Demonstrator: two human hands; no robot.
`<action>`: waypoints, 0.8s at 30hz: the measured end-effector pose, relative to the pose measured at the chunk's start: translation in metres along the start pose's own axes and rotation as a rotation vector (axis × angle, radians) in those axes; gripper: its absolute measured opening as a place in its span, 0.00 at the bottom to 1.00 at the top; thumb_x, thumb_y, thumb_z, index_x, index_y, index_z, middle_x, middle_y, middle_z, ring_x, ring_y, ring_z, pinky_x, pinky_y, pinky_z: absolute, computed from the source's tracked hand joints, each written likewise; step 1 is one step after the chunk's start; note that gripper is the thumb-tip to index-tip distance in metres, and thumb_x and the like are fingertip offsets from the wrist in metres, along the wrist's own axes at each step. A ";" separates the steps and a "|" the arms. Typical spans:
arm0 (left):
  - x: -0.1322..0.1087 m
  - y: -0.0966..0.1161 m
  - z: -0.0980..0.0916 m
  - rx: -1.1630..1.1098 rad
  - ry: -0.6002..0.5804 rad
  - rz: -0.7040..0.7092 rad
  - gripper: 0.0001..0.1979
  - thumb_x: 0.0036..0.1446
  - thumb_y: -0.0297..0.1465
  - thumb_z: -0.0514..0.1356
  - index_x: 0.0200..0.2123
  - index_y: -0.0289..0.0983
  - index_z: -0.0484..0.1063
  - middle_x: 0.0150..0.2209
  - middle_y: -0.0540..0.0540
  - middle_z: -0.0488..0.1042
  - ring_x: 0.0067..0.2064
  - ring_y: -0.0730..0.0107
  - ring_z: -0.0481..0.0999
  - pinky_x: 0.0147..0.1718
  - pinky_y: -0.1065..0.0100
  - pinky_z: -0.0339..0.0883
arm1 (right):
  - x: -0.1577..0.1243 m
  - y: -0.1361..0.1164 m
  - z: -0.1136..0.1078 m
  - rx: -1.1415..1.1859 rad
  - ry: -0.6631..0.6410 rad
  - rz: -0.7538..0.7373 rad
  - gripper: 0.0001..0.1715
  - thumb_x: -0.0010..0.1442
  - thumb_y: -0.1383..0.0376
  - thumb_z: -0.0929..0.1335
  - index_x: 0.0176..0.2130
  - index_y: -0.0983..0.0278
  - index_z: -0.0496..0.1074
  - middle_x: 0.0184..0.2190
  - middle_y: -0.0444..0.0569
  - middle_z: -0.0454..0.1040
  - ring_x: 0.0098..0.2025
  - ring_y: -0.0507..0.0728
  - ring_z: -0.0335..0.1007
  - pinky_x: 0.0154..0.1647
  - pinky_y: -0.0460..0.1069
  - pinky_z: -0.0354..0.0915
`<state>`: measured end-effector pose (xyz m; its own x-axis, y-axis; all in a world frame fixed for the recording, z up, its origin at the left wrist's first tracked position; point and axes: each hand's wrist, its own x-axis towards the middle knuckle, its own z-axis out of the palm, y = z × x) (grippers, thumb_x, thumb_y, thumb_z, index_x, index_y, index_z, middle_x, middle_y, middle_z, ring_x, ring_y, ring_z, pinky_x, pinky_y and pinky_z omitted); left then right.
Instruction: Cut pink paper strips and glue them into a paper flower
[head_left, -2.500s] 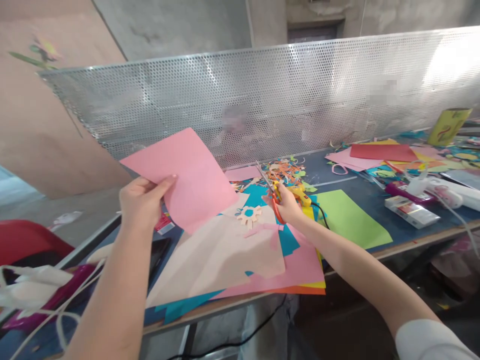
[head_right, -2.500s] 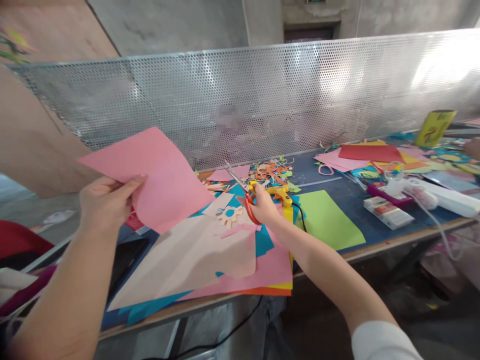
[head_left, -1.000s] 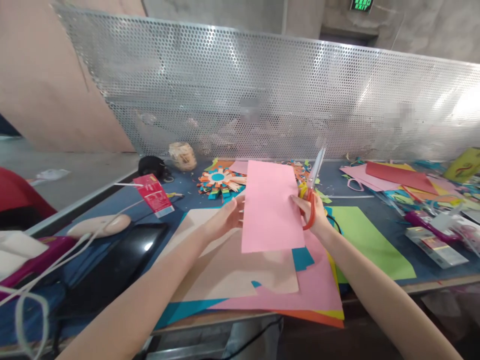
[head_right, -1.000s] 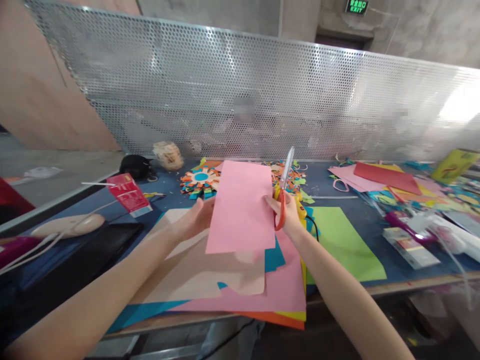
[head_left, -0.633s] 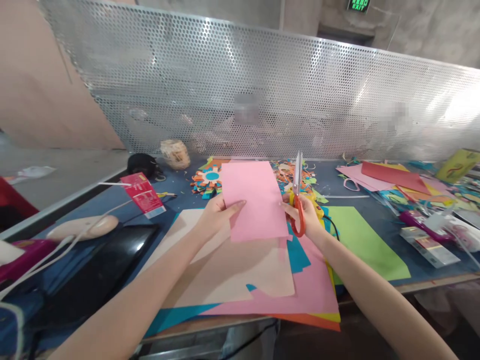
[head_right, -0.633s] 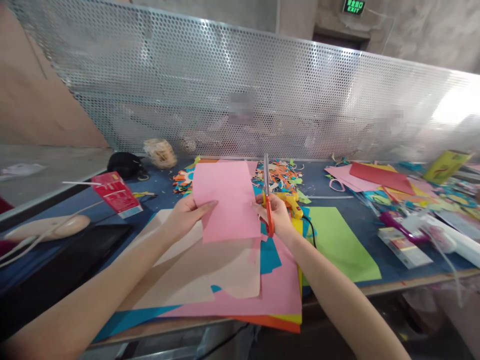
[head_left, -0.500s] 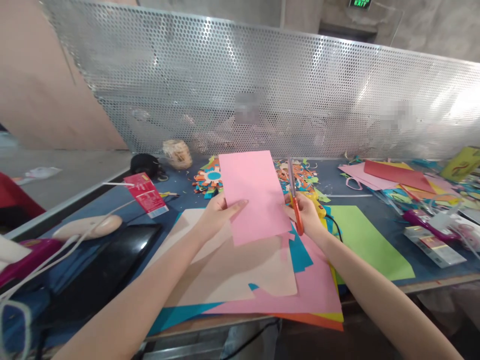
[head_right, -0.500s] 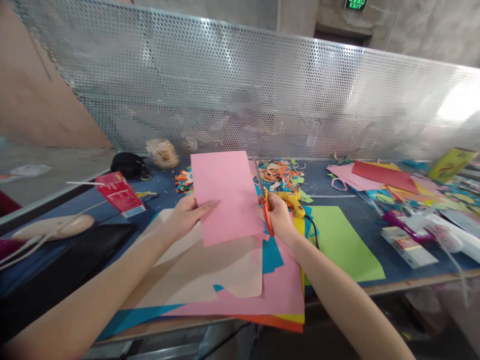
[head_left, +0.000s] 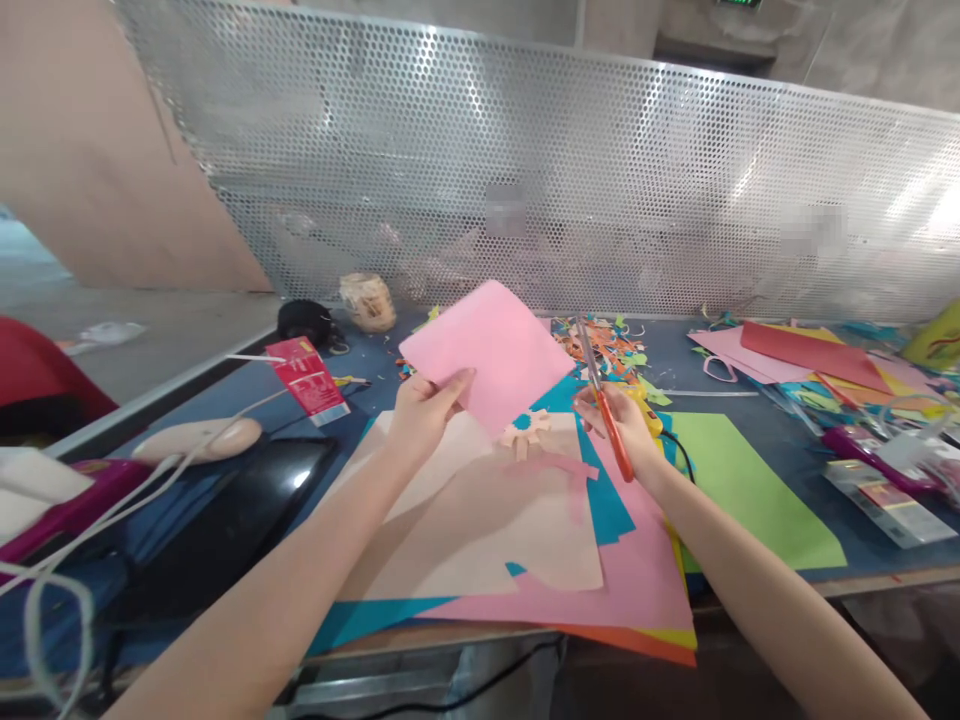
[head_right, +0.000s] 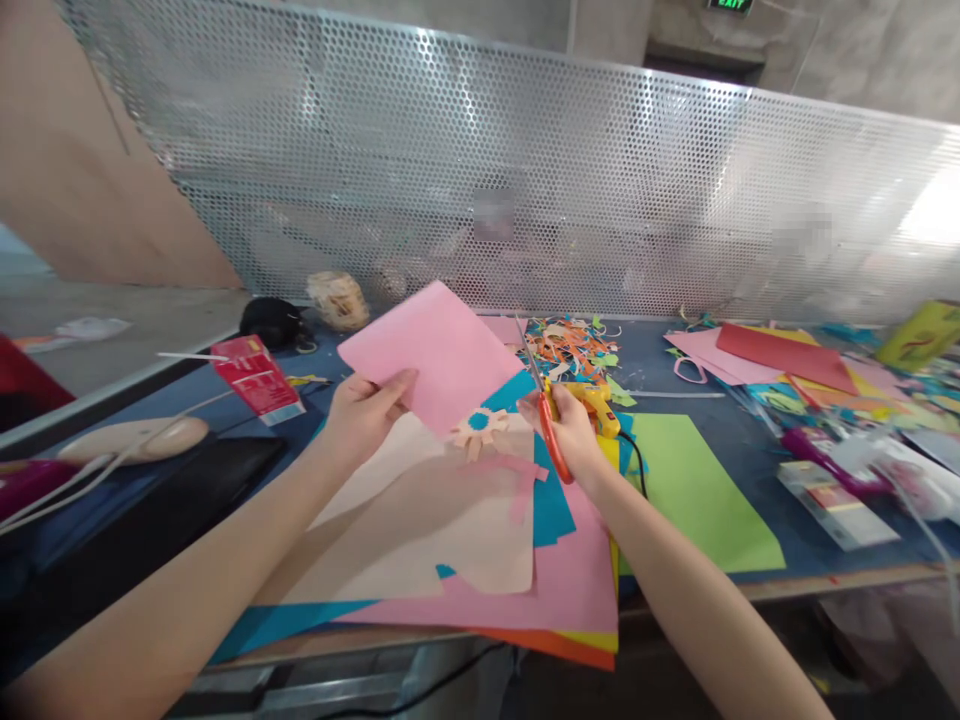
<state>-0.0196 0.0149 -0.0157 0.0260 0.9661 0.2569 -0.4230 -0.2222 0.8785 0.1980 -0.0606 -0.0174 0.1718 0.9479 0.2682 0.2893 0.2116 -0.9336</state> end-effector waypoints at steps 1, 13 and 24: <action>0.001 0.002 0.001 -0.062 0.039 0.041 0.16 0.31 0.34 0.71 0.26 0.34 0.73 0.25 0.50 0.76 0.26 0.73 0.73 0.25 0.72 0.68 | 0.000 0.000 -0.001 -0.018 -0.011 0.012 0.17 0.46 0.55 0.68 0.30 0.64 0.64 0.23 0.41 0.63 0.23 0.50 0.59 0.24 0.46 0.58; 0.012 -0.011 -0.006 -0.143 0.058 -0.011 0.16 0.34 0.33 0.70 0.29 0.34 0.73 0.27 0.48 0.77 0.27 0.70 0.76 0.26 0.70 0.70 | -0.001 -0.002 -0.005 -0.411 -0.065 0.007 0.13 0.47 0.56 0.66 0.26 0.64 0.64 0.26 0.46 0.69 0.29 0.54 0.63 0.29 0.48 0.59; 0.012 0.000 -0.005 -0.164 0.158 -0.030 0.11 0.33 0.31 0.68 0.25 0.37 0.74 0.23 0.52 0.76 0.26 0.68 0.76 0.23 0.71 0.68 | 0.000 0.000 -0.008 -0.398 -0.107 0.021 0.17 0.48 0.52 0.66 0.25 0.64 0.62 0.24 0.44 0.66 0.26 0.52 0.59 0.27 0.47 0.56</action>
<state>-0.0233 0.0275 -0.0146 -0.0956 0.9834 0.1540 -0.5661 -0.1810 0.8042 0.2061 -0.0624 -0.0154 0.0887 0.9749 0.2040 0.6321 0.1032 -0.7680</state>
